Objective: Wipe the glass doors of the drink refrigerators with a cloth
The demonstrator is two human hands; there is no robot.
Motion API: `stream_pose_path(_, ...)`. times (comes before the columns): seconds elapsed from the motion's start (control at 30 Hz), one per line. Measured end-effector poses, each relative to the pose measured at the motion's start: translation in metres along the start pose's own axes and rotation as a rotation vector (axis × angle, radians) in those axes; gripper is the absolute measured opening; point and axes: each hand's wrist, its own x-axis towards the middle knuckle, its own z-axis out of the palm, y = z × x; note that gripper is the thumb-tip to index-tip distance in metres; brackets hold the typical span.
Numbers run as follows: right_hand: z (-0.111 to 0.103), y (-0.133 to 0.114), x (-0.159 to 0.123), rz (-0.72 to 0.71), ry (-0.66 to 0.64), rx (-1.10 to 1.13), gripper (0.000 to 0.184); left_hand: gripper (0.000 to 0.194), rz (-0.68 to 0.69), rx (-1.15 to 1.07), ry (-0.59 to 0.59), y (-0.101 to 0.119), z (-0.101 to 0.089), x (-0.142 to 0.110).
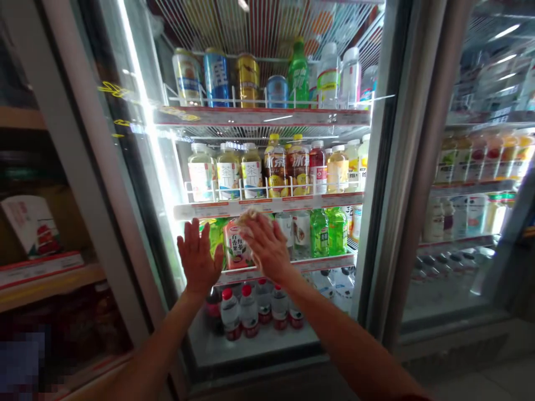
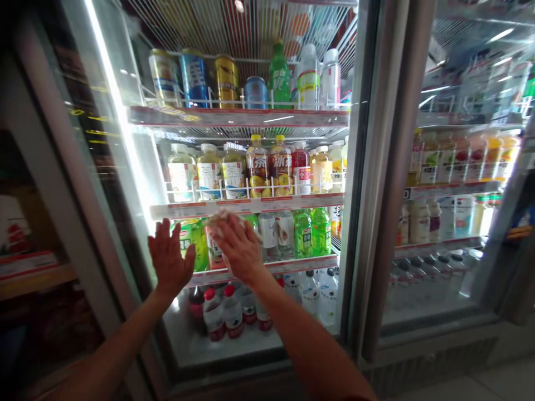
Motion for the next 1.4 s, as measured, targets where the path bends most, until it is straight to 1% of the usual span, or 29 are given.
stream_pose_path(0.03,0.001,-0.006,-0.004,-0.074,-0.048,0.007,0.043,0.067,0.005,0.000,-0.006,-0.001,-0.001,0.000)
stream_pose_path(0.07,-0.001,-0.005,-0.009,-0.094,-0.068,0.004,0.043,0.067,0.010,-0.001,-0.010,-0.001,-0.001,0.000)
stream_pose_path(0.1,-0.005,0.005,-0.015,-0.056,-0.053,-0.009,0.044,0.068,0.016,-0.003,-0.010,-0.001,-0.002,0.000)
stream_pose_path(0.17,-0.018,0.041,-0.022,0.147,0.072,-0.060,0.048,0.068,0.027,-0.007,-0.002,-0.001,-0.001,0.000)
stream_pose_path(0.23,-0.031,0.083,-0.019,0.380,0.264,-0.113,0.052,0.067,0.030,-0.009,0.017,-0.001,0.000,0.000)
stream_pose_path(0.27,-0.036,0.099,-0.015,0.462,0.354,-0.133,0.053,0.067,0.027,-0.009,0.024,0.000,0.000,0.000)
stream_pose_path(0.3,-0.038,0.107,-0.009,0.508,0.413,-0.146,0.053,0.067,0.021,-0.010,0.028,0.000,0.001,0.000)
stream_pose_path(0.33,-0.037,0.108,-0.002,0.520,0.432,-0.149,0.053,0.067,0.014,-0.013,0.026,0.000,0.001,0.000)
stream_pose_path(0.4,-0.028,0.086,0.007,0.451,0.353,-0.128,0.054,0.066,-0.003,-0.021,0.010,0.000,0.001,0.000)
stream_pose_path(0.43,-0.022,0.067,0.008,0.369,0.270,-0.104,0.053,0.066,-0.012,-0.027,-0.002,0.000,0.000,0.000)
stream_pose_path(0.53,-0.005,0.013,-0.002,0.018,-0.013,-0.003,0.049,0.064,-0.026,-0.040,-0.031,-0.002,-0.003,0.000)
stream_pose_path(0.57,-0.004,0.005,-0.010,-0.064,-0.075,0.018,0.047,0.063,-0.026,-0.043,-0.033,-0.002,-0.004,0.000)
stream_pose_path(0.6,-0.005,0.004,-0.019,-0.096,-0.111,0.024,0.046,0.063,-0.024,-0.045,-0.038,-0.003,-0.005,-0.001)
stream_pose_path(0.63,-0.008,0.011,-0.028,-0.068,-0.110,0.015,0.045,0.063,-0.020,-0.049,-0.041,-0.002,-0.006,-0.001)
stream_pose_path(0.67,-0.014,0.024,-0.037,0.011,-0.073,-0.010,0.046,0.062,-0.021,-0.051,-0.043,-0.001,-0.006,-0.002)
stream_pose_path(0.77,-0.033,0.080,-0.051,0.370,0.188,-0.122,0.049,0.063,-0.049,-0.047,-0.039,0.005,-0.003,-0.004)
stream_pose_path(0.83,-0.039,0.102,-0.046,0.532,0.345,-0.155,0.051,0.064,-0.081,-0.039,-0.032,0.010,0.000,-0.004)
stream_pose_path(0.87,-0.038,0.102,-0.042,0.554,0.374,-0.149,0.053,0.065,-0.093,-0.035,-0.030,0.011,0.001,-0.004)
stream_pose_path(0.9,-0.036,0.095,-0.036,0.532,0.361,-0.128,0.054,0.065,-0.095,-0.032,-0.029,0.012,0.001,-0.004)
stream_pose_path(0.93,-0.031,0.082,-0.032,0.473,0.310,-0.096,0.055,0.066,-0.090,-0.028,-0.030,0.013,0.001,-0.004)
stream_pose_path(1.03,-0.018,0.031,-0.028,0.184,0.033,0.006,0.053,0.066,-0.059,-0.018,-0.051,0.010,-0.003,-0.006)
stream_pose_path(1.1,-0.015,0.012,-0.036,0.030,-0.104,0.035,0.049,0.065,-0.052,-0.020,-0.075,0.008,-0.007,-0.010)
stream_pose_path(1.13,-0.016,0.014,-0.043,0.013,-0.116,0.026,0.048,0.065,-0.053,-0.022,-0.081,0.008,-0.009,-0.012)
stream_pose_path(1.17,-0.020,0.022,-0.050,0.042,-0.091,0.002,0.047,0.065,-0.054,-0.025,-0.085,0.008,-0.009,-0.015)
stream_pose_path(1.2,-0.025,0.036,-0.058,0.110,-0.036,-0.031,0.047,0.066,-0.053,-0.029,-0.086,0.009,-0.010,-0.018)
stream_pose_path(1.27,-0.037,0.073,-0.068,0.312,0.127,-0.101,0.049,0.067,-0.050,-0.037,-0.078,0.012,-0.009,-0.024)
stream_pose_path(1.33,-0.045,0.104,-0.069,0.497,0.295,-0.147,0.050,0.067,-0.063,-0.045,-0.069,0.016,-0.006,-0.028)
stream_pose_path(1.37,-0.046,0.111,-0.066,0.547,0.348,-0.153,0.051,0.067,-0.076,-0.046,-0.067,0.018,-0.005,-0.029)
stream_pose_path(1.4,-0.045,0.111,-0.061,0.563,0.374,-0.148,0.051,0.067,-0.090,-0.044,-0.066,0.019,-0.004,-0.029)
